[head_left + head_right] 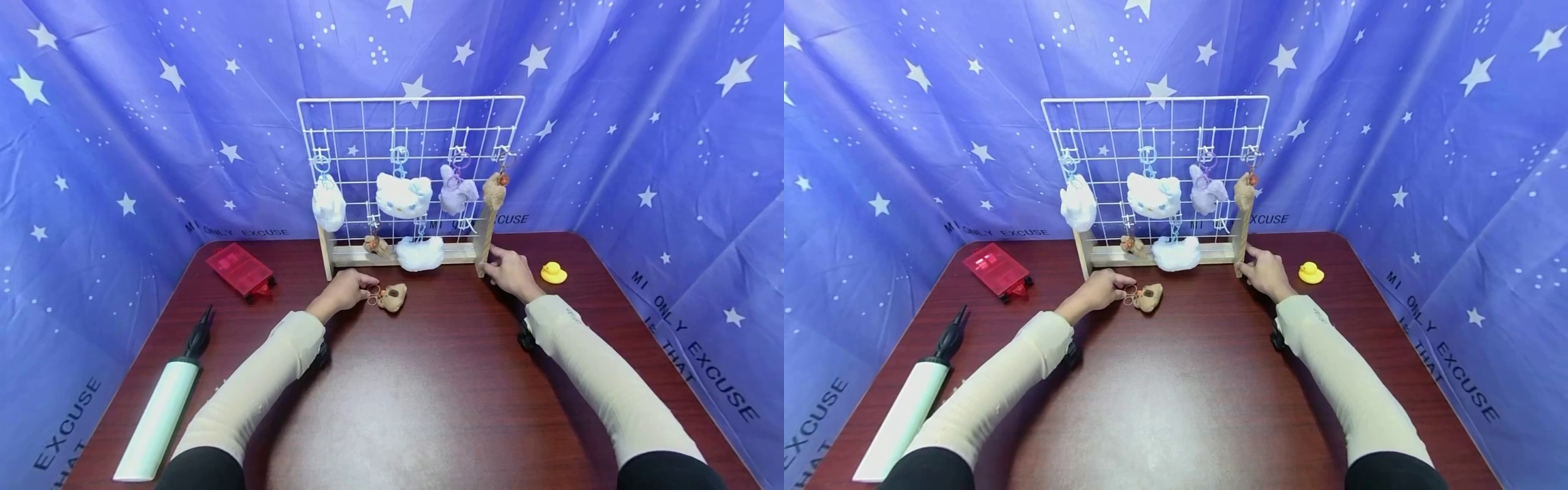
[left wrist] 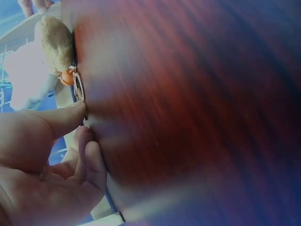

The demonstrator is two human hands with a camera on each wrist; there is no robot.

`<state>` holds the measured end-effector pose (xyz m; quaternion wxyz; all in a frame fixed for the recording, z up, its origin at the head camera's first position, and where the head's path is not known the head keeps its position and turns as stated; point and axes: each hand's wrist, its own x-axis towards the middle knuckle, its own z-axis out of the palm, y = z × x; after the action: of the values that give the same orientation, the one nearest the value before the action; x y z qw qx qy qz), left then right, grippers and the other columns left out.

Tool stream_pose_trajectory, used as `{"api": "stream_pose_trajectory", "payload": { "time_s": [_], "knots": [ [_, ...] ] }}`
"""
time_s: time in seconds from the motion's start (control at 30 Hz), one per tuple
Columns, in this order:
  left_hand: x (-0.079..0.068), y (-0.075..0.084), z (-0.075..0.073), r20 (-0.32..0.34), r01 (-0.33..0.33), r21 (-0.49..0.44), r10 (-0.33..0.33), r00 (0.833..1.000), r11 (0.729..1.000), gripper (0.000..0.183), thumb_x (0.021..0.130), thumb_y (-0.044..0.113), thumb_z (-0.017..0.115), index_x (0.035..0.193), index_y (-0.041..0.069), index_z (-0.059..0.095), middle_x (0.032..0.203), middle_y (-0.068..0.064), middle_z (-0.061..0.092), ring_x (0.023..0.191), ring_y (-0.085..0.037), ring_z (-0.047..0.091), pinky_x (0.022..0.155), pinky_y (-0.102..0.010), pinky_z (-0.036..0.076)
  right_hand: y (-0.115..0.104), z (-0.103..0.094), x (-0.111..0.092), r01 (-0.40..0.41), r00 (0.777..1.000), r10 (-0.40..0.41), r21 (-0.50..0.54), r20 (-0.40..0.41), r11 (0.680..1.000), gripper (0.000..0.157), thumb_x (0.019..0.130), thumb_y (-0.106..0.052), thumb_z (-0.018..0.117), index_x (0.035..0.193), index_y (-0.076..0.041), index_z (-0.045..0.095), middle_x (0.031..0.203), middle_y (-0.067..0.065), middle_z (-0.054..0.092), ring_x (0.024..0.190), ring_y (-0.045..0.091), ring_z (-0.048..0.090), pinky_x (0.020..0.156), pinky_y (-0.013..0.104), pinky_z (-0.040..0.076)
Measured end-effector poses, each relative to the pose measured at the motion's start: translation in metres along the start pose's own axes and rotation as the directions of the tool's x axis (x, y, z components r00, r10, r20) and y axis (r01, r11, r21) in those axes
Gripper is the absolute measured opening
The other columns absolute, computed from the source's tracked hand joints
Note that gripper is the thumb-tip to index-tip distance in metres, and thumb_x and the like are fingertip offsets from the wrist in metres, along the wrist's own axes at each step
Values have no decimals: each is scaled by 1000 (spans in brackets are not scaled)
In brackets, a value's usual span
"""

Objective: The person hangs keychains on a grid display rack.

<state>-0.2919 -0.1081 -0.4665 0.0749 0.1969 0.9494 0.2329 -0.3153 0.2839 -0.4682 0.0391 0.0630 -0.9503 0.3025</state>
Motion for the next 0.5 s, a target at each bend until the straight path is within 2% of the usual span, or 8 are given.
{"api": "stream_pose_trajectory", "payload": {
  "time_s": [0.1,0.3,0.4,0.5],
  "knots": [
    [0,2,-2,2,5,15,-5,1000,1000,34,91,8,73,125,12,74,112,-7,78,96,-18,68,91,-35,56,0,-1,0,1,1000,-1,1,0,1000,64,97,-26,68,153,-6,45,87,13,79,57,10,67,89,51,56],
    [3,4,-3,10,5,45,-5,1000,999,31,90,9,74,121,13,76,87,-5,73,81,-15,63,79,-30,53,0,-1,0,-11,1000,11,6,6,1000,63,98,-27,68,153,-7,45,88,13,79,58,10,67,93,51,55],
    [4,4,-3,5,-2,48,1,1000,999,30,89,8,74,118,12,77,87,-5,72,81,-15,63,78,-29,53,0,-1,0,-17,1000,17,0,10,1000,63,98,-27,67,154,-8,44,88,12,79,59,9,67,89,49,56],
    [4,3,-1,-4,-9,32,9,1000,999,27,87,6,75,114,11,76,91,-7,75,86,-18,67,83,-33,55,-1,0,0,-16,1000,16,-1,14,1000,63,98,-27,67,154,-7,44,89,13,79,59,10,68,86,49,56]
  ]
}}
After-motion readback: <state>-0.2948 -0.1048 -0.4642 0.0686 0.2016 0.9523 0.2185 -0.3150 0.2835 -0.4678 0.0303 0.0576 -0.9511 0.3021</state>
